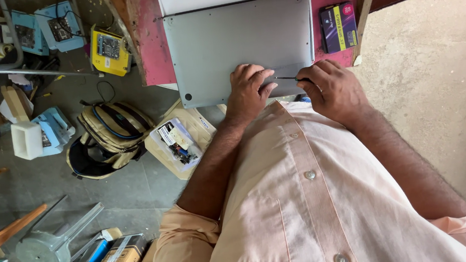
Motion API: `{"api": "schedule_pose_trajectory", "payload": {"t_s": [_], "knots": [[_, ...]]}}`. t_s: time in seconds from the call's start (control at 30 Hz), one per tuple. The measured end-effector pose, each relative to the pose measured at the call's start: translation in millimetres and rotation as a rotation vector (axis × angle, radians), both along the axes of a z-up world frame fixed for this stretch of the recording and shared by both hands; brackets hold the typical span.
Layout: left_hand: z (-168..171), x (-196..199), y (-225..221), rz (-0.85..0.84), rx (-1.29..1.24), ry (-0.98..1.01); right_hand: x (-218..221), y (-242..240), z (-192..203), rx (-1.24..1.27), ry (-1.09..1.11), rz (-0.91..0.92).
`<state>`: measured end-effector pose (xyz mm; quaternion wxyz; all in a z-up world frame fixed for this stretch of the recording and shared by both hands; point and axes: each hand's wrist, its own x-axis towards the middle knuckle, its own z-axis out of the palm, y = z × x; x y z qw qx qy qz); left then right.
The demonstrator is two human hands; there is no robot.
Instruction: The person removes a small panel from the back of a laptop and then uses a screwdriver to remove several screws from the casing.
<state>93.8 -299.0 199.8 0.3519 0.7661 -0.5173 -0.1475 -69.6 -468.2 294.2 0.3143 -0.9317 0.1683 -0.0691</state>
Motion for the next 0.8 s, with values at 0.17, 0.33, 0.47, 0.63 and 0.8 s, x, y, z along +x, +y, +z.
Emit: {"api": "schedule_pose_trajectory", "payload": {"t_s": [0.17, 0.33, 0.47, 0.63, 0.8], "knots": [[4, 0, 0, 0.012, -0.039, -0.006, 13, 1, 9, -0.033, 0.02, 0.054], [1, 1, 0, 0.003, -0.068, 0.007, 16, 3, 16, -0.037, 0.066, 0.051], [0, 2, -2, 0.009, -0.081, 0.009, 16, 3, 15, -0.042, 0.092, 0.055], [-2, 1, -1, 0.007, -0.077, -0.005, 14, 2, 15, -0.054, 0.127, 0.049], [-7, 1, -1, 0.0, -0.073, -0.013, 15, 1, 9, -0.07, 0.088, 0.089]]}}
